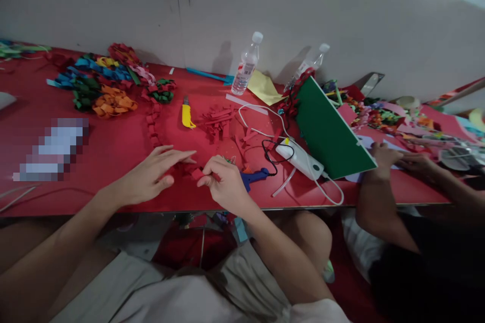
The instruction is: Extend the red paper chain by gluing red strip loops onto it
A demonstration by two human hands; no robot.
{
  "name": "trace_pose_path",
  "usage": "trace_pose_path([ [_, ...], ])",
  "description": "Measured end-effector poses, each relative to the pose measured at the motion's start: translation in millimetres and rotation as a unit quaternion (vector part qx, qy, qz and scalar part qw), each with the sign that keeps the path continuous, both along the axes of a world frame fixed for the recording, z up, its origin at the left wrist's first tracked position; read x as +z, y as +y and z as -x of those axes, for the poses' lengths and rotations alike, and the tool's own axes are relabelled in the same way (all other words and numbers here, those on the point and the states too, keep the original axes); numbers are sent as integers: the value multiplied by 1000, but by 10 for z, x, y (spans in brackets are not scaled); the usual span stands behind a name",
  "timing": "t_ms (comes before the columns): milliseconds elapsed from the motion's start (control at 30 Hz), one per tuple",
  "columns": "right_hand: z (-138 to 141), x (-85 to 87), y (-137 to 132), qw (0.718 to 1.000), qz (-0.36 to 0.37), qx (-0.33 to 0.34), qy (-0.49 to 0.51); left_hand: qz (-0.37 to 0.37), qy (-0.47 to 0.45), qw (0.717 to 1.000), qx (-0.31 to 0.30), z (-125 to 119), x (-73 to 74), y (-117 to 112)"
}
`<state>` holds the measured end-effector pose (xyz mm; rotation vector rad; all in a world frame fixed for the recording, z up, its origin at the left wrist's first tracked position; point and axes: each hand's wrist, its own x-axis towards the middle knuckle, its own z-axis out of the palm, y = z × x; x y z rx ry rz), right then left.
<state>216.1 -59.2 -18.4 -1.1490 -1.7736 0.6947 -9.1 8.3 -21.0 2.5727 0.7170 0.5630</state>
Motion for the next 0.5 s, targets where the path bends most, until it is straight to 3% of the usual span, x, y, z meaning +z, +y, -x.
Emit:
trace_pose_path([
  [133, 10, 28, 74, 998, 26, 9, 54, -68, 52, 996, 12, 105, -86, 142],
  [233, 93, 39, 125, 996, 77, -2, 53, -123, 80, 988, 45, 247, -32, 260],
  [400, 286, 33, 217, 994, 110, 3, -20, -180, 49, 956, 227, 550, 182, 312],
  [467, 344, 3, 249, 994, 107, 4, -18, -177, 68, 959, 213, 553, 203, 247],
  [500, 367, -17, 261, 994, 110, -2, -9, -151, 93, 968, 176, 514, 196, 202],
])
